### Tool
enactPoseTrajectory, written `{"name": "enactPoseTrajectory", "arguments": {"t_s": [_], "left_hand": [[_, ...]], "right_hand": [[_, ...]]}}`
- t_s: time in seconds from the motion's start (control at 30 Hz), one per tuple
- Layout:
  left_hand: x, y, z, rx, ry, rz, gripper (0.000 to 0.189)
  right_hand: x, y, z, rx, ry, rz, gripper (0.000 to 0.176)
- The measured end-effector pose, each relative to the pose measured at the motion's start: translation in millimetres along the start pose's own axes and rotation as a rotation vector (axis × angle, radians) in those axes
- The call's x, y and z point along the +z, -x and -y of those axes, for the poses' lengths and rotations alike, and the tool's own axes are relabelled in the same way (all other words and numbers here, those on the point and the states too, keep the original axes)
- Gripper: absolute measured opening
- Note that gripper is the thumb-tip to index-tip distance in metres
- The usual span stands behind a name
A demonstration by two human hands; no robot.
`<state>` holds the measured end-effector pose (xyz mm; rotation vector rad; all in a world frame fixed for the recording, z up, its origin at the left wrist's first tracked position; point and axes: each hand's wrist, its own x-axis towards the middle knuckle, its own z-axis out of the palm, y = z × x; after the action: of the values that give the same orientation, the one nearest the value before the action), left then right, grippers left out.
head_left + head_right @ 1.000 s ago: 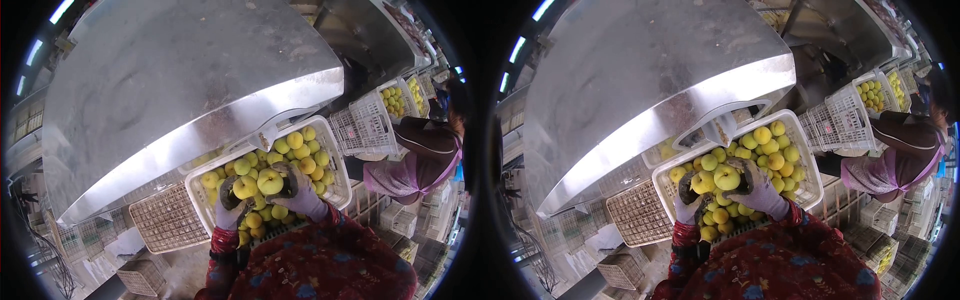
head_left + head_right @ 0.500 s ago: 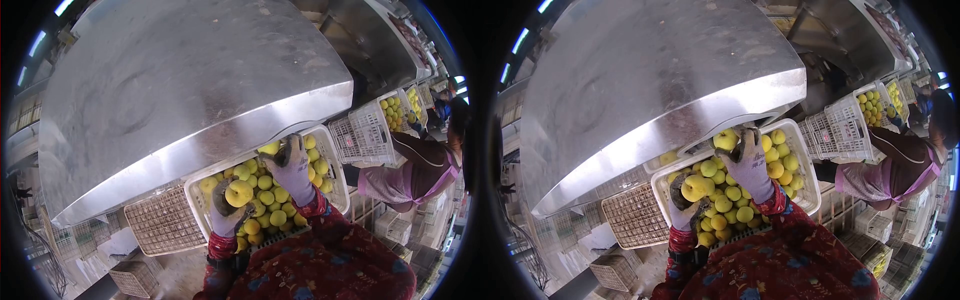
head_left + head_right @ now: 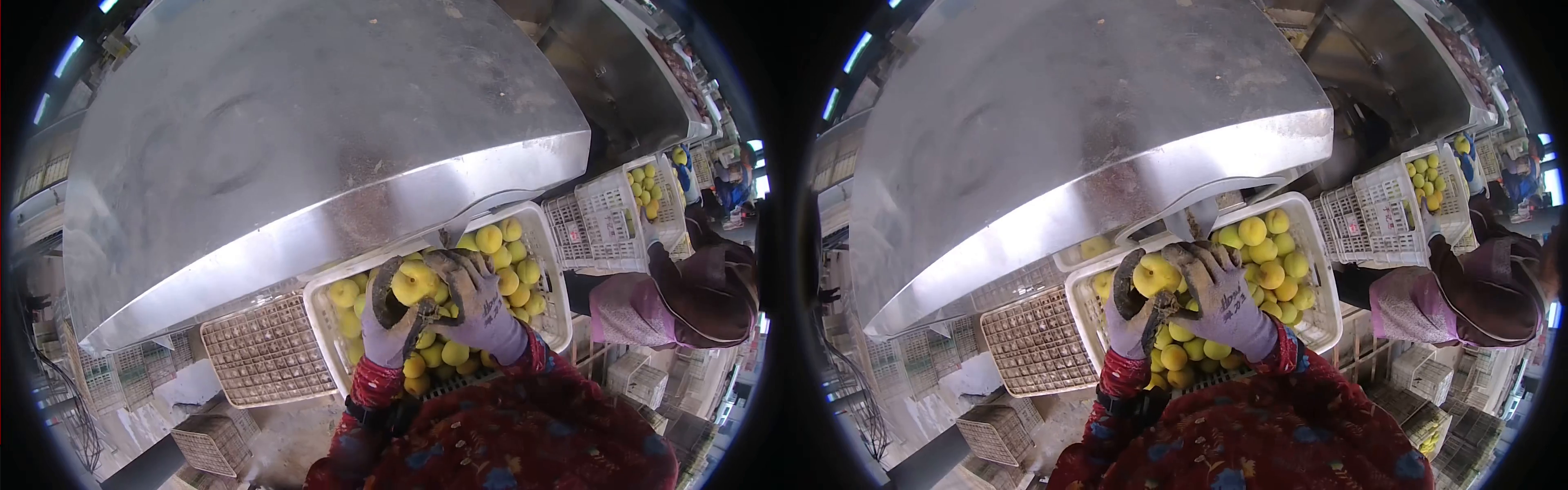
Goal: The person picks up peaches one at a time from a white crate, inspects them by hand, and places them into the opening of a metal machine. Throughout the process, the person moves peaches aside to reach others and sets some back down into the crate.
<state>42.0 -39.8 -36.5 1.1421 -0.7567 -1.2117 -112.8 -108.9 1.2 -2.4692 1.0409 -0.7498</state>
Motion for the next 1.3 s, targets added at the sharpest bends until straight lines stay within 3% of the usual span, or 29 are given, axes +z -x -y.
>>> {"name": "enactPoseTrajectory", "arguments": {"t_s": [0.13, 0.17, 0.27, 0.37, 0.47, 0.5, 0.6, 0.7, 0.8, 0.83, 0.93, 1.07, 1.2, 1.3], "left_hand": [[3, 0, -7, -0.177, 0.342, 0.033, 0.067], [-4, 4, -1, -0.223, 0.182, -0.016, 0.069], [-31, 17, 45, -0.256, -0.804, 0.375, 0.068], [-16, 48, 97, -0.267, -1.461, 0.697, 0.074], [-24, 55, 126, -0.222, -1.513, 0.642, 0.072], [-26, 53, 121, -0.271, -1.452, 0.639, 0.074], [-36, 44, 87, -0.347, -1.221, 0.54, 0.078], [-52, 59, 64, -0.343, -0.931, 0.291, 0.074], [-68, 65, 45, -0.419, -0.367, 0.038, 0.068], [-80, 69, 56, -0.363, -0.298, -0.026, 0.065], [-82, 62, 51, -0.29, 0.069, -0.162, 0.073], [-67, 45, 52, -0.17, 0.165, -0.058, 0.078], [-56, 38, 41, -0.008, 0.182, 0.024, 0.079], [-46, 34, 18, -0.015, 0.189, 0.034, 0.082]], "right_hand": [[10, -3, -16, 0.229, 0.051, -0.224, 0.065], [14, -13, -23, 0.254, 0.171, -0.308, 0.067], [43, -45, -60, 0.134, 0.519, -0.324, 0.066], [27, -48, -57, 0.193, 0.366, -0.334, 0.062], [18, -27, -33, 0.058, 0.252, -0.535, 0.056], [17, -15, -25, -0.072, 0.113, -0.346, 0.05], [76, 30, -44, 0.228, -0.007, 0.53, 0.054], [140, 36, -62, 0.181, 0.081, 0.412, 0.062], [174, 40, -80, 0.11, 0.085, 0.361, 0.068], [161, 35, -74, 0.2, 0.005, 0.424, 0.073], [108, 40, -50, 0.377, -0.348, 0.297, 0.078], [41, 36, -19, 0.228, -0.38, 0.157, 0.078], [1, 31, -7, 0.234, -0.432, 0.076, 0.074], [-11, 17, -2, 0.275, -0.236, -0.183, 0.069]]}}
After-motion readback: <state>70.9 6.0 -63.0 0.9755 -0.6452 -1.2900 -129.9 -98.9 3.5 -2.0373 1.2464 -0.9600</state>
